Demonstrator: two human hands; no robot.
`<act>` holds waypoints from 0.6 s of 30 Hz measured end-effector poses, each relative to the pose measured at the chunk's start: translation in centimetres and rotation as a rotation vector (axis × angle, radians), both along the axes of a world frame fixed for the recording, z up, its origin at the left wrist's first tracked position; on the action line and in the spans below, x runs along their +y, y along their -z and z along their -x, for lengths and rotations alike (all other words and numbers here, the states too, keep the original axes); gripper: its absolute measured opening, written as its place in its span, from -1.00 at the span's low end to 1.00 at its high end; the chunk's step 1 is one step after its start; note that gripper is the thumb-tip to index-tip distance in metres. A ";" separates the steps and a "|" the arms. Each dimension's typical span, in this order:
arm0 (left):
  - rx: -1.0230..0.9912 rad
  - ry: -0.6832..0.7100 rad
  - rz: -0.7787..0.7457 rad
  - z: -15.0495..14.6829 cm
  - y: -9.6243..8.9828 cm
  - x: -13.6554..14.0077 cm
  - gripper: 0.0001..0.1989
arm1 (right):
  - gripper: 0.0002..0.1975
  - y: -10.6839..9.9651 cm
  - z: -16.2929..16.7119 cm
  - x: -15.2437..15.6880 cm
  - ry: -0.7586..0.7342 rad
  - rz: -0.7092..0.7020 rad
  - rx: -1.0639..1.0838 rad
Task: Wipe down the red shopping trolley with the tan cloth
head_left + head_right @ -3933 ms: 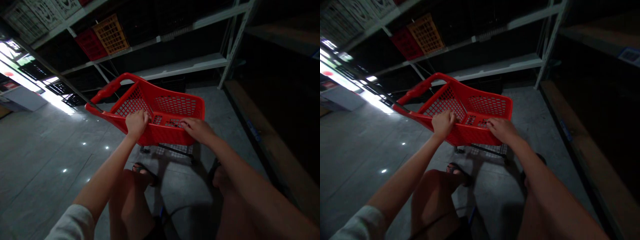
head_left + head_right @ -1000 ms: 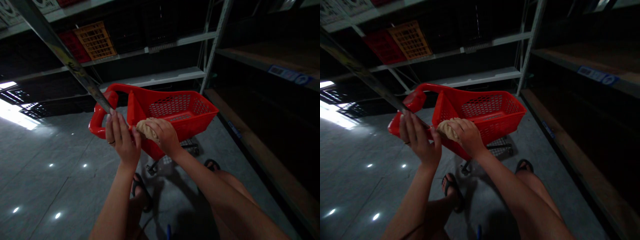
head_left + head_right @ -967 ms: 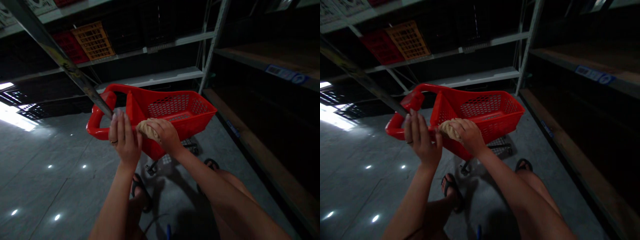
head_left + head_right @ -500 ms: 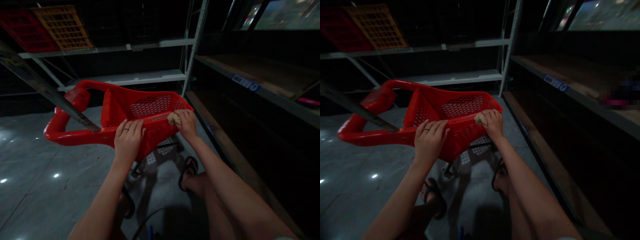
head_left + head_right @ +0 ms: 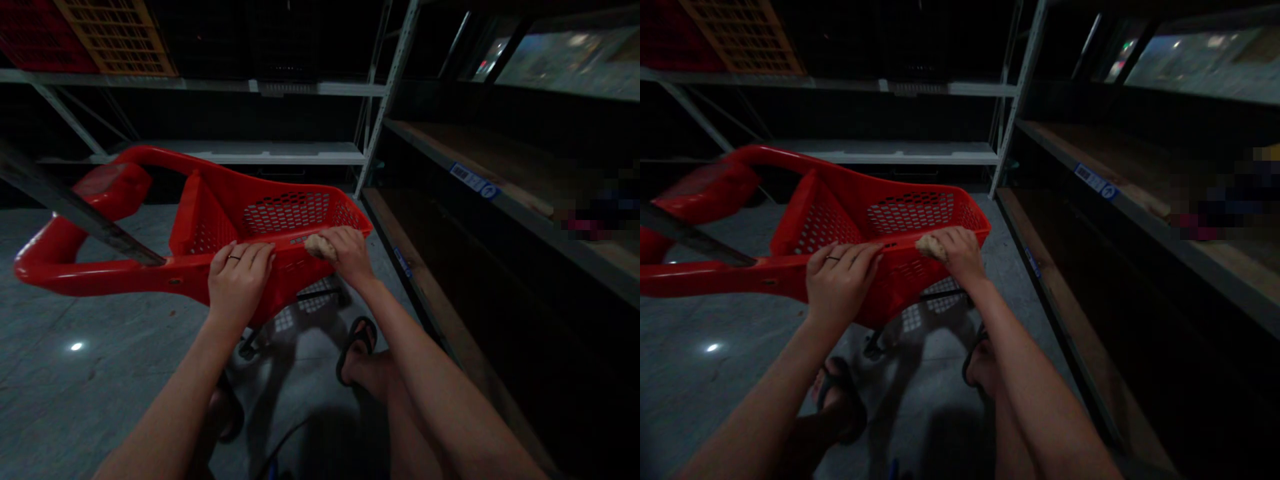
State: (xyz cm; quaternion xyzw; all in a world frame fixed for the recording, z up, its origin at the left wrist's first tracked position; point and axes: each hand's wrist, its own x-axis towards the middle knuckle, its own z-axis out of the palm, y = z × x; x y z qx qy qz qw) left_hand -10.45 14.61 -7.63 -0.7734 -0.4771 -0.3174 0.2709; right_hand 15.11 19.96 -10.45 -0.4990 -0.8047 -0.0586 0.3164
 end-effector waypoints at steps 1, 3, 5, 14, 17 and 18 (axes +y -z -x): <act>0.002 0.003 -0.011 0.0 0.0 0.0 -0.76 | -0.71 0.5 -2.1 0.6 0.052 -0.007 0.013; 0.009 0.009 -0.025 0.1 0.0 0.1 -0.77 | -0.67 1.5 -5.8 1.6 0.162 -0.019 0.044; 0.017 0.018 -0.031 0.2 0.0 0.1 -0.77 | -0.61 2.4 -8.2 2.5 0.223 -0.020 0.088; -0.007 0.035 -0.013 0.2 0.2 0.1 -0.73 | -0.50 7.7 -4.4 4.5 0.474 -0.183 0.707; 0.012 0.032 -0.035 0.1 0.1 0.0 -0.74 | -0.56 10.5 -4.1 3.8 0.519 -0.006 0.886; 0.022 0.030 -0.045 0.1 0.0 0.0 -0.75 | -0.60 11.5 -4.2 3.5 0.508 0.095 0.945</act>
